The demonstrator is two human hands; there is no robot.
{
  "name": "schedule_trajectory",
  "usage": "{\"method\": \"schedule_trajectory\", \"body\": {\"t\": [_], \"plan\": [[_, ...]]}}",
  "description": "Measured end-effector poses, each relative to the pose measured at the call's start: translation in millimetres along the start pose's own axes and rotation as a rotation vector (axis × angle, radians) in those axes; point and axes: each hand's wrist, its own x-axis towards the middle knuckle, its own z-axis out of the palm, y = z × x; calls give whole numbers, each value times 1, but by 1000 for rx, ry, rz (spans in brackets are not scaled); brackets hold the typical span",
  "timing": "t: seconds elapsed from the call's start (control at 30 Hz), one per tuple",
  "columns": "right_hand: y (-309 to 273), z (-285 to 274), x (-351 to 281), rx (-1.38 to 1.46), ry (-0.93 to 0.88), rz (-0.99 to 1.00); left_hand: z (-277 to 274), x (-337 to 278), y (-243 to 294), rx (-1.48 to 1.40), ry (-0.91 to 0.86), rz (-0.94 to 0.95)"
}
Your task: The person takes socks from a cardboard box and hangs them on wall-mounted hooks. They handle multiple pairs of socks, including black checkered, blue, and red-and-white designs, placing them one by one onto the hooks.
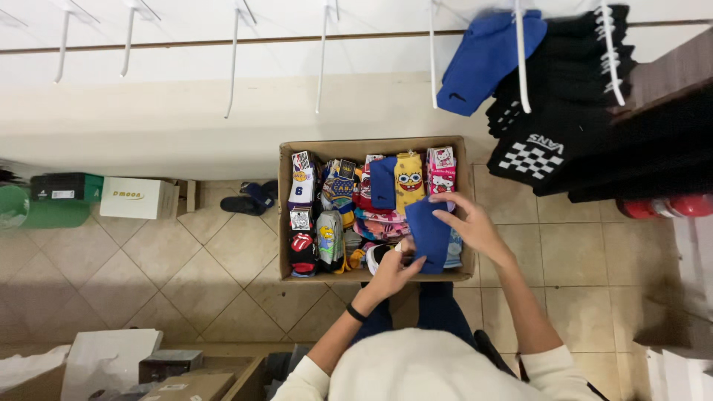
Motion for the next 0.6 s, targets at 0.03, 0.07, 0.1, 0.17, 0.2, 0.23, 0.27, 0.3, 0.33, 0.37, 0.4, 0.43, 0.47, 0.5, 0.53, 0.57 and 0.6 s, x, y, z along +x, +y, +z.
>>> {"method": "schedule_trajectory", "body": {"t": [0.03, 0.07, 0.1, 0.17, 0.2, 0.23, 0.27, 0.3, 0.33, 0.37, 0.4, 0.43, 0.47, 0.5, 0.53, 0.57, 0.6], "plan": [[-11, -3, 3, -11, -40, -115, -2, 2, -1, 10, -12, 64], [-8, -5, 5, -12, -37, -122, -3, 3, 0, 13, -12, 71], [-4, -7, 6, -31, -9, -204, -4, 4, 2, 19, -8, 112], [-10, -11, 5, -52, 20, -295, -4, 5, 7, 27, -2, 162], [-20, -14, 3, -49, 53, -316, -3, 7, 11, -5, -5, 135], [-30, -16, 1, -45, 90, -338, -3, 10, 14, -36, -12, 108], [-37, -20, -2, -46, 95, -345, -1, 13, 24, -33, -14, 117], [-45, -24, -6, -90, 108, -354, 3, 16, 35, -193, -7, 56], [-53, -29, -9, -135, 121, -362, 6, 19, 45, -354, -1, -5], [-66, -32, -12, -138, 128, -364, 7, 26, 53, -354, -7, 0], [-78, -35, -14, -136, 121, -398, 7, 34, 60, -312, -7, -15], [-91, -38, -16, -133, 112, -431, 7, 41, 68, -270, -6, -31], [-102, -42, -16, -136, 117, -432, 8, 48, 78, -270, -11, -28], [-112, -47, -16, -151, 121, -461, 10, 55, 87, -244, 8, 0], [-122, -51, -16, -166, 124, -491, 11, 63, 96, -219, 28, 28], [-120, -59, -12, -170, 129, -495, 14, 76, 96, -219, 25, 34], [-118, -67, -8, -178, 132, -510, 17, 90, 95, -132, 57, 141]]}}
